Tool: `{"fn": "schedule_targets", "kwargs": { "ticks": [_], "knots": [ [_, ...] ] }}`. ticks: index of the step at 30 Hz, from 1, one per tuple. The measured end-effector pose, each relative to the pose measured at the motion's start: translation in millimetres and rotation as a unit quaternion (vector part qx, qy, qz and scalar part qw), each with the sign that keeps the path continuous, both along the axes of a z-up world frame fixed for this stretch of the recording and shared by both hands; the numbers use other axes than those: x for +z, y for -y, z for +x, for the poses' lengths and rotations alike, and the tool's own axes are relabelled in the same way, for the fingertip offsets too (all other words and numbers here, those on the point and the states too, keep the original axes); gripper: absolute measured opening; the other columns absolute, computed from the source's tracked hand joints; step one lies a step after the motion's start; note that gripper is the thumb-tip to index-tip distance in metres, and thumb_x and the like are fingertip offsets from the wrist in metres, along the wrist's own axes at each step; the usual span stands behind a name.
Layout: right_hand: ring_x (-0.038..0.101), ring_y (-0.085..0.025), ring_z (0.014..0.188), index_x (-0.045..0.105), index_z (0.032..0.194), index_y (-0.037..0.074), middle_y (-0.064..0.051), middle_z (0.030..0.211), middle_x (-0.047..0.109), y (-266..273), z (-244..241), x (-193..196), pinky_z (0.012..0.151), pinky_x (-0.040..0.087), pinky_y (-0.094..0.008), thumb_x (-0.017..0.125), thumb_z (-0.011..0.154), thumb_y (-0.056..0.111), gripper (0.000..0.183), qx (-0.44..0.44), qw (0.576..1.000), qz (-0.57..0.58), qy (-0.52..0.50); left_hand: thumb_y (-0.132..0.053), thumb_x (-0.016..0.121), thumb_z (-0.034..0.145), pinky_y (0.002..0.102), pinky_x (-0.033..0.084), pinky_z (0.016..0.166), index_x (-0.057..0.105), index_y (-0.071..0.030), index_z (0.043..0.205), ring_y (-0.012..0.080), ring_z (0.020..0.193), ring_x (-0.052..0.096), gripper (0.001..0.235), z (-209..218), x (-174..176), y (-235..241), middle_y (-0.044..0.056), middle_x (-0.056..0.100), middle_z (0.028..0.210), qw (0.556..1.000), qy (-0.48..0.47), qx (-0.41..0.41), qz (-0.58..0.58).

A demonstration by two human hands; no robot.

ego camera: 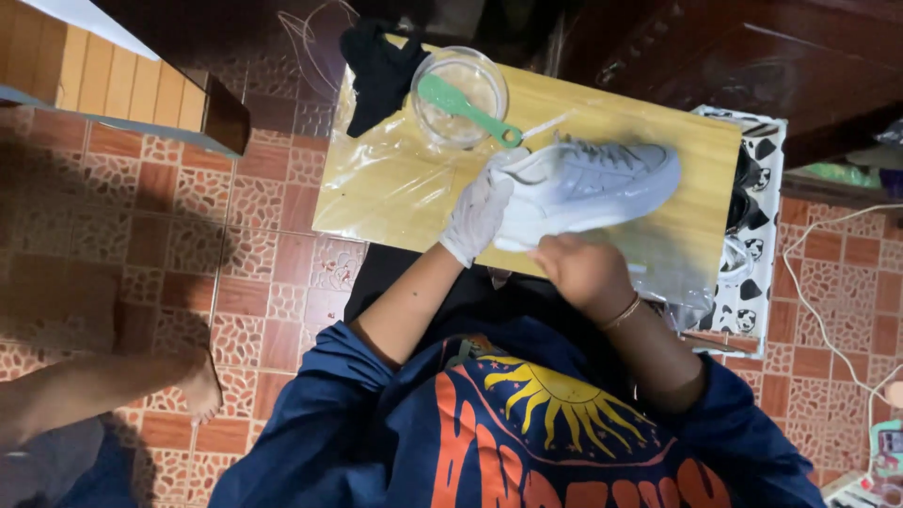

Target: The person cleans a white sneaker using a toothbrush and a cleaning solution. They scrub the shoe's upper, sole, and laces while holding it on a plastic-covered table.

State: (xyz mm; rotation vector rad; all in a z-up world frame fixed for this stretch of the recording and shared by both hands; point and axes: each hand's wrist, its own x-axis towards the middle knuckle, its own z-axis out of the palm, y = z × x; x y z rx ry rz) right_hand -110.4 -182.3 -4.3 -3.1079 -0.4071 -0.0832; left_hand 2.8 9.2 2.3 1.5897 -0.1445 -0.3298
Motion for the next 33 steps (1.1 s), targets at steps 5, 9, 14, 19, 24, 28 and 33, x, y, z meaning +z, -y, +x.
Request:
{"fn": "schedule_targets", "kwargs": {
  "ticks": [5, 9, 14, 19, 24, 28, 33],
  "knots": [
    [0.073, -0.022, 0.086, 0.066, 0.099, 0.027, 0.003, 0.083, 0.068, 31.8, 20.3, 5.7, 0.073, 0.059, -0.035, 0.047, 0.106, 0.057, 0.036, -0.021, 0.999, 0.029, 0.0, -0.044, 0.052, 0.104, 0.049, 0.036, 0.121, 0.051, -0.006, 0.149, 0.0335, 0.139, 0.051, 0.059, -4.6, -8.7, -2.8, 0.022, 0.055, 0.147, 0.998, 0.018, 0.001, -0.052],
    [0.074, -0.028, 0.089, 0.063, 0.105, 0.024, -0.003, 0.09, 0.071, -5.3, 1.7, 4.8, 0.077, 0.06, -0.044, 0.04, 0.105, 0.059, 0.042, -0.038, 0.996, 0.02, -0.072, -0.035, 0.049, 0.106, 0.051, 0.032, 0.123, 0.045, 0.002, 0.15, 0.0373, 0.142, 0.045, 0.057, -7.8, 2.3, -7.3, 0.029, 0.05, 0.149, 0.996, 0.031, -0.012, -0.078],
    [0.073, -0.029, 0.08, 0.068, 0.095, 0.025, -0.002, 0.077, 0.067, 17.5, 16.5, 13.3, 0.067, 0.058, -0.04, 0.051, 0.107, 0.052, 0.035, -0.063, 0.993, 0.094, 0.024, -0.044, 0.053, 0.104, 0.051, 0.038, 0.119, 0.05, -0.002, 0.147, 0.0349, 0.136, 0.052, 0.06, -3.7, -2.8, -4.1, 0.026, 0.056, 0.143, 0.998, 0.029, -0.014, -0.05],
    [0.073, -0.027, 0.074, 0.067, 0.088, 0.022, -0.004, 0.073, 0.068, -2.7, -4.2, -4.6, 0.065, 0.058, -0.037, 0.05, 0.104, 0.058, 0.043, -0.059, 0.997, 0.048, 0.018, -0.045, 0.05, 0.105, 0.052, 0.037, 0.119, 0.05, 0.0, 0.147, 0.0372, 0.134, 0.054, 0.061, -5.0, 13.6, -5.4, 0.027, 0.056, 0.143, 0.998, 0.033, -0.019, -0.055],
    [0.047, -0.018, 0.055, 0.064, 0.08, 0.011, -0.005, 0.056, 0.05, 43.3, -21.3, -21.1, 0.054, 0.041, -0.032, 0.051, 0.108, 0.031, 0.037, -0.247, 0.82, 0.509, -0.088, -0.039, 0.066, 0.095, 0.049, 0.044, 0.112, 0.053, -0.009, 0.146, 0.034, 0.129, 0.059, 0.06, -17.2, -10.3, -7.1, 0.019, 0.063, 0.137, 0.987, 0.155, -0.041, -0.016],
    [0.041, -0.007, 0.059, 0.057, 0.1, 0.006, -0.001, 0.067, 0.047, 68.1, -46.2, -19.6, 0.055, 0.041, -0.022, 0.047, 0.109, 0.009, 0.013, -0.228, 0.666, 0.709, -0.036, -0.057, 0.068, 0.087, 0.048, 0.042, 0.114, 0.05, -0.01, 0.148, 0.0371, 0.132, 0.055, 0.079, -18.2, -21.2, -10.5, 0.02, 0.059, 0.142, 0.961, 0.25, -0.121, -0.023],
    [0.048, -0.014, 0.048, 0.046, 0.113, 0.01, -0.006, 0.071, 0.052, 82.1, -66.4, 17.0, 0.046, 0.038, -0.028, 0.049, 0.091, -0.002, 0.025, -0.152, 0.574, 0.795, -0.125, -0.05, 0.078, 0.083, 0.049, 0.038, 0.117, 0.049, -0.014, 0.15, 0.0364, 0.138, 0.05, 0.082, -36.7, -3.8, -12.9, 0.016, 0.053, 0.149, 0.942, 0.298, -0.156, 0.008]
  ]
}}
